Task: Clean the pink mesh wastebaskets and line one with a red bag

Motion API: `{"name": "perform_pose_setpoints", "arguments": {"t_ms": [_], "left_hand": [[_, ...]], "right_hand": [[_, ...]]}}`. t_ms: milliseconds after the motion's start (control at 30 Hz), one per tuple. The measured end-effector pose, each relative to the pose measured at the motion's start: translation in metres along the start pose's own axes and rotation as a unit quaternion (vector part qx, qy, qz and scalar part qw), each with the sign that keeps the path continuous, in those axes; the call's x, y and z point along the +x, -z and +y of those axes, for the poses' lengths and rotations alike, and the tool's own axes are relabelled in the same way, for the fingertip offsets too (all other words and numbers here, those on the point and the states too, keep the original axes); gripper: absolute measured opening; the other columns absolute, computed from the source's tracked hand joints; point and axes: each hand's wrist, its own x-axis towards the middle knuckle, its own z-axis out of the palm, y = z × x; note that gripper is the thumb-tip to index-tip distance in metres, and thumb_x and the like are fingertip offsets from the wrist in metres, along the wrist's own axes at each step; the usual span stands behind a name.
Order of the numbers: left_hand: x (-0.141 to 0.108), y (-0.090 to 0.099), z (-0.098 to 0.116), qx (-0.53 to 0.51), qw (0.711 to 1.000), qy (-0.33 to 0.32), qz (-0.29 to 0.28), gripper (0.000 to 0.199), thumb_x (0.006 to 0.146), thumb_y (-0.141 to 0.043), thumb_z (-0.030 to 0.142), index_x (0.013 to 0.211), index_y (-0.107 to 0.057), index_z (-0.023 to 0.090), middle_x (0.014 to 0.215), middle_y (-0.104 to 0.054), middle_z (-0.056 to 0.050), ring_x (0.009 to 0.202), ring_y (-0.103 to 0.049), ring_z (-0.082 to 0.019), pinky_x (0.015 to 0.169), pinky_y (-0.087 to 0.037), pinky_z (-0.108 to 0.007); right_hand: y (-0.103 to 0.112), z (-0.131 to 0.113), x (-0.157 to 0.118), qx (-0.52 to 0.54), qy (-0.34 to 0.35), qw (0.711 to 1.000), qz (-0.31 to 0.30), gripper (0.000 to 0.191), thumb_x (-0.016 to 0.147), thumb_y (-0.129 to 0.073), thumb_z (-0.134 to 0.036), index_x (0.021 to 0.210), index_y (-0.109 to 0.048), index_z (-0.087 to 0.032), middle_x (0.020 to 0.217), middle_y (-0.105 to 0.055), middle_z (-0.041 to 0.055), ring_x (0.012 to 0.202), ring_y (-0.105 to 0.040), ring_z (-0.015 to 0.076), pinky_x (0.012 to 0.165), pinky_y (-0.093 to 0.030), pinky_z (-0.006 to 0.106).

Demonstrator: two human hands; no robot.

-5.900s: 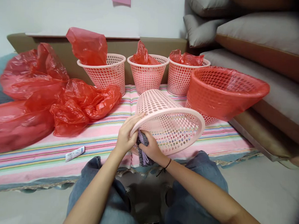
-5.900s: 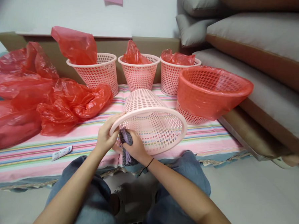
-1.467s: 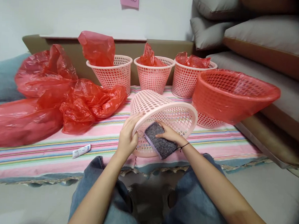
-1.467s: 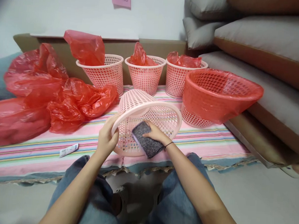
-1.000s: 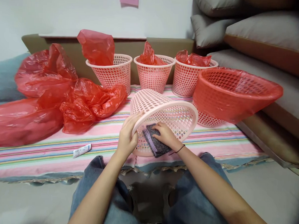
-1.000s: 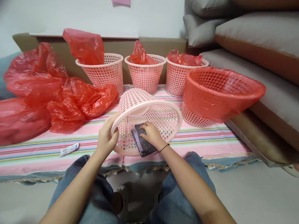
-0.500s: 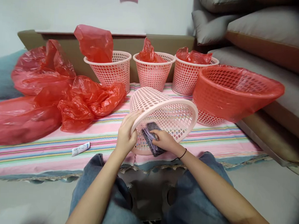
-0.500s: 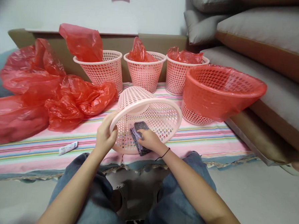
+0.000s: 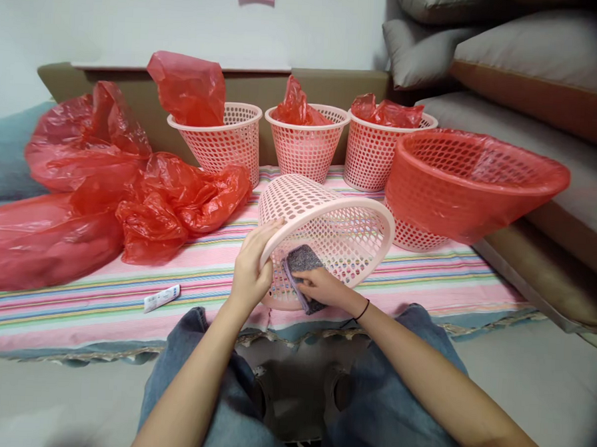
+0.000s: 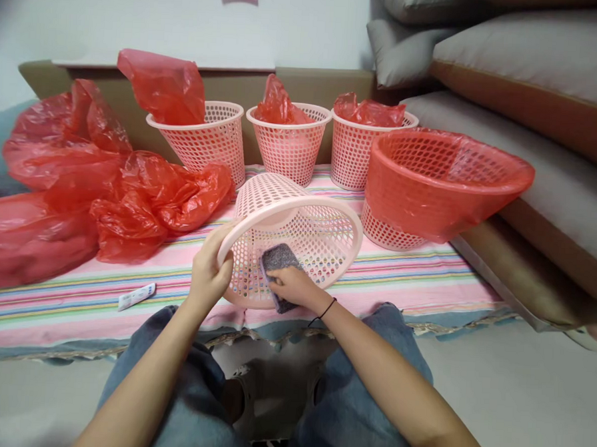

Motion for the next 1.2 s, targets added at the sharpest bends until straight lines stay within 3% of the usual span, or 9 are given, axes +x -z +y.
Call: {"name": "perform_pose_setpoints", "arguments": {"t_ms": [167,267,367,467,600,833,1000,1100,1200], "left_hand": [[-0.001,0.000,-0.001,0.011,1.000,0.009,-0.004,0.070,0.071,-0.041,0.004,0.137,-0.055,0.023,0.138,-0.063,-0.006,0.131,-0.056,-0.025,0.112,-0.044,-0.046],[-0.001,0.000,-0.002,0.016,1.000,0.008,-0.003,0.066,0.074,-0.042,0.006,0.137,-0.055,0.022,0.138,-0.063,-0.007,0.131,-0.056,-0.025,0.111,-0.044,-0.046],[-0.002,0.000,-0.001,0.014,1.000,0.010,-0.004,0.064,0.075,-0.041,0.006,0.136,-0.056,0.022,0.138,-0.064,-0.008,0.130,-0.056,-0.025,0.111,-0.044,-0.047],[-0.002,-0.001,0.000,0.010,1.000,0.013,-0.004,0.066,0.073,-0.040,0.004,0.135,-0.056,0.022,0.137,-0.064,-0.007,0.130,-0.057,-0.025,0.111,-0.044,-0.046],[-0.001,-0.002,0.000,0.000,1.000,0.006,0.004,0.070,0.070,-0.041,0.002,0.135,-0.057,0.022,0.137,-0.064,-0.007,0.130,-0.057,-0.024,0.111,-0.045,-0.045],[-0.001,-0.001,0.000,0.003,1.000,0.011,0.001,0.073,0.069,-0.041,0.002,0.137,-0.056,0.024,0.137,-0.064,-0.006,0.130,-0.056,-0.024,0.112,-0.044,-0.046],[-0.001,0.000,-0.001,0.013,1.000,0.013,-0.002,0.072,0.069,-0.041,0.003,0.136,-0.056,0.023,0.135,-0.065,-0.006,0.129,-0.057,-0.025,0.112,-0.044,-0.047],[0.001,0.000,-0.001,0.010,1.000,0.013,-0.006,0.072,0.068,-0.041,0.003,0.135,-0.056,0.023,0.135,-0.065,-0.006,0.130,-0.057,-0.025,0.112,-0.044,-0.047],[0.002,-0.001,0.000,-0.002,1.000,0.007,-0.006,0.071,0.068,-0.041,0.003,0.135,-0.056,0.023,0.137,-0.064,-0.006,0.130,-0.056,-0.024,0.112,-0.043,-0.046]], "right_hand": [[-0.011,0.001,0.004,-0.039,-0.014,0.998,0.051,0.031,0.099,-0.046,-0.023,0.116,-0.071,-0.016,0.105,-0.071,0.0098,0.097,-0.062,0.0217,0.089,-0.044,0.032],[-0.022,0.006,0.005,-0.109,-0.024,0.989,0.092,0.042,0.096,-0.054,-0.030,0.135,-0.060,-0.018,0.137,-0.057,0.0158,0.130,-0.046,0.0297,0.108,-0.035,0.044],[-0.033,0.010,0.006,-0.187,-0.035,0.978,0.089,0.052,0.097,-0.054,-0.042,0.148,-0.047,-0.030,0.158,-0.038,0.0083,0.146,-0.023,0.0344,0.115,-0.021,0.056],[-0.036,0.012,0.010,-0.196,-0.053,0.978,0.058,0.059,0.096,-0.054,-0.049,0.152,-0.039,-0.037,0.161,-0.034,0.0031,0.148,-0.018,0.0354,0.114,-0.022,0.058],[-0.030,0.010,0.018,-0.183,-0.067,0.980,0.047,0.066,0.091,-0.059,-0.054,0.152,-0.039,-0.036,0.153,-0.043,0.0079,0.142,-0.026,0.0371,0.108,-0.031,0.056],[-0.027,0.007,0.024,-0.176,-0.059,0.982,0.043,0.063,0.088,-0.063,-0.054,0.146,-0.049,-0.032,0.146,-0.047,0.0119,0.137,-0.030,0.0367,0.110,-0.027,0.058],[-0.027,0.002,0.015,-0.164,-0.109,0.980,0.041,0.067,0.090,-0.061,-0.055,0.151,-0.040,-0.037,0.160,-0.030,0.0118,0.145,-0.019,0.0425,0.110,-0.022,0.064],[-0.028,-0.005,0.006,-0.170,-0.170,0.970,0.047,0.073,0.088,-0.065,-0.051,0.153,-0.036,-0.039,0.165,-0.018,0.0126,0.138,-0.031,0.0469,0.105,-0.031,0.062],[-0.027,-0.009,0.003,-0.190,-0.189,0.961,0.061,0.072,0.084,-0.069,-0.044,0.150,-0.041,-0.041,0.162,-0.026,0.0107,0.124,-0.047,0.0424,0.099,-0.039,0.056]]}}
